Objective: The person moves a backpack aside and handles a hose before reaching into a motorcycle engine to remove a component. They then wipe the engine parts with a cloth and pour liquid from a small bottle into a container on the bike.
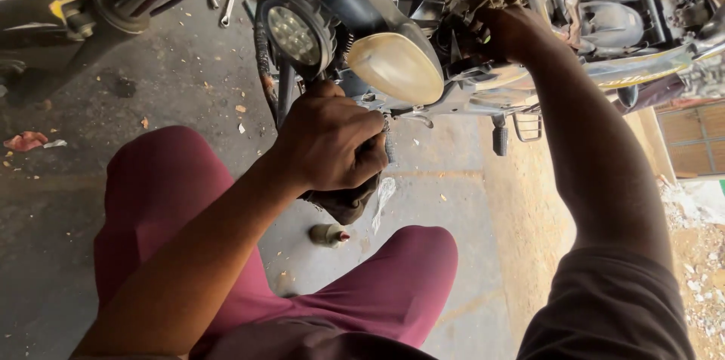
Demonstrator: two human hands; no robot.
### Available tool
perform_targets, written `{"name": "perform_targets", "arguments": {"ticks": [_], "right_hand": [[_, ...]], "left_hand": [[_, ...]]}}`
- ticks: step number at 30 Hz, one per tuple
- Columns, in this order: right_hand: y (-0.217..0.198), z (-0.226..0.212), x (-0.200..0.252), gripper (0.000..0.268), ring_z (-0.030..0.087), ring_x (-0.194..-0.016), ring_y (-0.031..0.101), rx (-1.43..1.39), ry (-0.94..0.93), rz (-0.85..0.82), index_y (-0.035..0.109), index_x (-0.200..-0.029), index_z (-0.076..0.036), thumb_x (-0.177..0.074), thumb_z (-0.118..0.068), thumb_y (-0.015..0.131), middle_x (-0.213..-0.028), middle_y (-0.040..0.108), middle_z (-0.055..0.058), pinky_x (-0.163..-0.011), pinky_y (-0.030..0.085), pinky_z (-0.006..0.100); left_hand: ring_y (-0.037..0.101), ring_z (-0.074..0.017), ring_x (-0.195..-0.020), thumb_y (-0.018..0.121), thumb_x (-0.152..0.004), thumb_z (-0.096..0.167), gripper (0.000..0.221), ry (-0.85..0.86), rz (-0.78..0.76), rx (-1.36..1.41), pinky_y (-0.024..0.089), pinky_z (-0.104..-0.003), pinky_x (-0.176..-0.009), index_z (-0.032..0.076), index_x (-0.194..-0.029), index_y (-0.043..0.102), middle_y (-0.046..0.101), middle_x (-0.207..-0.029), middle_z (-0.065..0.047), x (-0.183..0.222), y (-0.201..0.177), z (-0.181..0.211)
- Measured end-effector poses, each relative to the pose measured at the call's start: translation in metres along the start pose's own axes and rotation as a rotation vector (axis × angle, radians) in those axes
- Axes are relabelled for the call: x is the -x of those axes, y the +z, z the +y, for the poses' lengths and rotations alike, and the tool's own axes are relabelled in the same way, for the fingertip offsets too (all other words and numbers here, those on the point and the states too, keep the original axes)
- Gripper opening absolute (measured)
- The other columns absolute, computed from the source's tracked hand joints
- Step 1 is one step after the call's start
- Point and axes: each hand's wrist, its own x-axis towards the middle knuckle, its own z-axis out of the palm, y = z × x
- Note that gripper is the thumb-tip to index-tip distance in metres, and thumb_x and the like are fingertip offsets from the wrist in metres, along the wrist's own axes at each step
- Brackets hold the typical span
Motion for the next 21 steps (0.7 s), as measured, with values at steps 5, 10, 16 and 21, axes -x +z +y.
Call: {"name": "perform_targets", "arguments": {"ticks": [5,10,16,21], "right_hand": [[0.001,-0.002,0.003,0.048,0.033,-0.099,0.073,-0.063,-0.010,0.033,0.068,-0.127,-0.011,-0.089,-0.039,0.079,-0.114,0.076,0.013,-0.087,0.057,0.047],[-0.005,-0.009,0.013,0.049,0.033,-0.098,0.074,-0.188,0.047,0.034,0.067,-0.129,-0.011,-0.089,-0.037,0.080,-0.118,0.075,0.014,-0.087,0.057,0.047],[0.004,0.000,0.005,0.050,0.032,-0.098,0.074,-0.192,0.040,0.048,0.069,-0.128,-0.010,-0.085,-0.030,0.084,-0.116,0.075,0.015,-0.087,0.058,0.047],[0.005,-0.001,0.009,0.052,0.031,-0.096,0.074,-0.199,0.041,0.072,0.069,-0.126,-0.009,-0.083,-0.033,0.086,-0.117,0.076,0.013,-0.088,0.057,0.047]], "left_hand": [[0.064,-0.0260,-0.063,0.071,-0.082,0.027,0.020,-0.003,-0.015,0.000,0.045,-0.040,-0.078,0.014,-0.070,0.060,0.063,-0.063,-0.004,0.000,0.000,0.002],[0.064,-0.0257,-0.062,0.070,-0.082,0.025,0.020,-0.003,-0.027,-0.010,0.044,-0.039,-0.077,0.014,-0.069,0.060,0.063,-0.062,-0.005,0.000,0.000,0.002],[0.063,-0.0252,-0.060,0.069,-0.082,0.025,0.019,0.011,-0.017,-0.033,0.044,-0.039,-0.076,0.013,-0.069,0.060,0.063,-0.062,-0.005,-0.001,0.000,0.001],[0.063,-0.0249,-0.060,0.068,-0.083,0.024,0.019,0.022,-0.017,-0.051,0.044,-0.039,-0.077,0.013,-0.070,0.061,0.063,-0.062,-0.005,-0.001,0.000,0.002]]}}
